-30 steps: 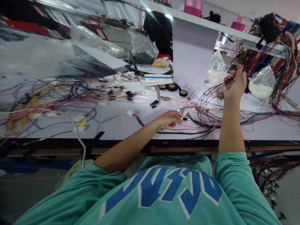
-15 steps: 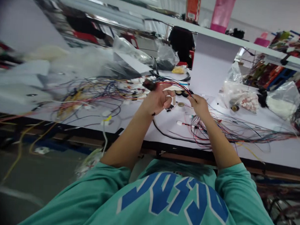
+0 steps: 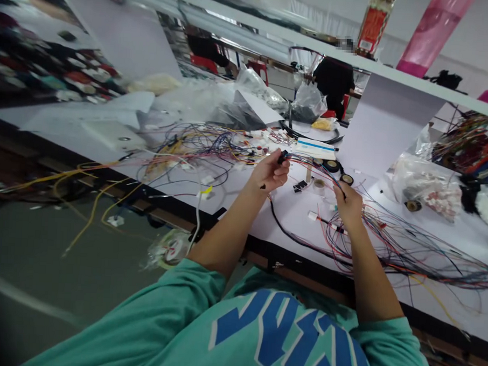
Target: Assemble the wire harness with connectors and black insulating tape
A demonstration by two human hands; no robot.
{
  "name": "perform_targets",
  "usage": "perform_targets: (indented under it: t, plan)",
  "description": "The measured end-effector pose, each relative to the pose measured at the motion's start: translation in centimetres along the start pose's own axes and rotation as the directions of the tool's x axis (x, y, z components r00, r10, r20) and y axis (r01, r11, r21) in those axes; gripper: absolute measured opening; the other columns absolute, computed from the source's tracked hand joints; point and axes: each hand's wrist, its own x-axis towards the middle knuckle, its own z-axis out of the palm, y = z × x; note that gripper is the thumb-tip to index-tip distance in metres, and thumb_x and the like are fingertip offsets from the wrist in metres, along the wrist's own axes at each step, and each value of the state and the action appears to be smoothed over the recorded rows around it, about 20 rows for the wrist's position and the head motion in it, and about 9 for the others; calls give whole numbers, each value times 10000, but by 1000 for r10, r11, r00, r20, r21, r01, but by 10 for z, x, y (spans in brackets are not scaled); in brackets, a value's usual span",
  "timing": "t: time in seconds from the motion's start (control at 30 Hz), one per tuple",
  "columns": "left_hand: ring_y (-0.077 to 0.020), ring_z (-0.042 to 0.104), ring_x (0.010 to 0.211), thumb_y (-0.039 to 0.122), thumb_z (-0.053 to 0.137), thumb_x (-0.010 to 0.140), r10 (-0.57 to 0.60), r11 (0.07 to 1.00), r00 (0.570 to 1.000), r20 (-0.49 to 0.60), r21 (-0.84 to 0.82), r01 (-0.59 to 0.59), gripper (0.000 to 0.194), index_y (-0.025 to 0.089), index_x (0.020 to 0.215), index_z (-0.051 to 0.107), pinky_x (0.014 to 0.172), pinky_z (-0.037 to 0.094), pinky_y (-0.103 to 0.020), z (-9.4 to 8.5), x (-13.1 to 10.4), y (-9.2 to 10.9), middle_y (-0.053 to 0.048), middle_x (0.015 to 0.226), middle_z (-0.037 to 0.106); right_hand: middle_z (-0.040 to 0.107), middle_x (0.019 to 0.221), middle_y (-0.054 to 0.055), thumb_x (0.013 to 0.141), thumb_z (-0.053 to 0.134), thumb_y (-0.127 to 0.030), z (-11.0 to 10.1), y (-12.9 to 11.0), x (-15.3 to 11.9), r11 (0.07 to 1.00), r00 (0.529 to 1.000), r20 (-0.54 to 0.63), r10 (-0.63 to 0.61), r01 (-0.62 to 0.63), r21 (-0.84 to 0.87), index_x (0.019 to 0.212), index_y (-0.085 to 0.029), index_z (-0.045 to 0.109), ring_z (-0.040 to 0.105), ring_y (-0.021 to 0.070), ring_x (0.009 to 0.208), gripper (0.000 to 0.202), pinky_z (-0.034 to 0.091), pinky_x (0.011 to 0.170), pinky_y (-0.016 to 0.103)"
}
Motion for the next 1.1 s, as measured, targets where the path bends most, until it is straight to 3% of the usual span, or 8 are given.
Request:
perform_targets:
  t: [0.1, 0.17, 0.3, 0.43, 0.67, 0.87, 1.1]
  plan:
    - [-10, 281, 292, 259, 346, 941, 62, 993, 998, -9, 99, -60, 328, 132, 659, 454, 299, 191, -131, -2, 0, 1, 45, 465, 450, 391, 468, -43, 713, 605, -490, -11, 1, 0, 969, 985, 136, 103, -130, 210, 588, -206, 524, 352, 94, 442, 321, 283, 440, 237]
    - [-20, 288, 275, 226, 327, 937, 115, 983, 993, 16, 144, -116, 294, 129, 708, 485, 298, 183, -141, -5, -1, 0, 46, 448, 452, 296, 427, -63, 667, 650, -538, -18, 5, 1, 895, 956, 251, 154, -243, 375, 503, -202, 422, 248, 65, 391, 438, 199, 391, 226]
    - [-23, 296, 275, 267, 398, 914, 148, 964, 984, 99, 209, -166, 235, 109, 843, 557, 308, 174, -150, -10, -1, -3, 44, 443, 457, 234, 415, -77, 604, 699, -599, -28, 16, 3, 758, 898, 411, 158, -377, 532, 471, -202, 323, 207, 51, 372, 563, 144, 381, 224]
    - [-17, 295, 295, 350, 483, 880, 122, 958, 981, 153, 241, -157, 282, 97, 943, 590, 327, 187, -148, -15, -1, -4, 44, 449, 457, 231, 417, -73, 631, 694, -585, -34, 24, 3, 718, 857, 498, 133, -430, 548, 471, -198, 288, 226, 57, 381, 583, 183, 398, 233]
    - [-25, 256, 282, 299, 359, 927, 90, 975, 983, 162, 188, -121, 316, 98, 1010, 589, 344, 192, -156, -17, -2, -4, 48, 424, 415, 276, 392, -59, 635, 690, -581, -40, 32, 2, 734, 813, 571, 112, -455, 504, 458, -200, 387, 252, 74, 392, 518, 212, 420, 253]
    - [-34, 221, 272, 292, 227, 957, 53, 984, 989, 136, 162, -75, 410, 96, 1037, 579, 345, 175, -167, -13, -4, -5, 55, 407, 361, 347, 379, -36, 616, 707, -572, -44, 36, 1, 758, 786, 608, 110, -462, 460, 463, -188, 487, 310, 85, 391, 468, 238, 420, 259]
    - [-42, 198, 267, 304, 208, 958, 29, 984, 992, 119, 173, -50, 438, 100, 1051, 584, 342, 170, -178, -12, -4, -7, 55, 396, 328, 356, 376, -39, 622, 710, -558, -45, 39, 0, 752, 786, 614, 69, -445, 486, 477, -183, 510, 308, 82, 372, 449, 235, 405, 257]
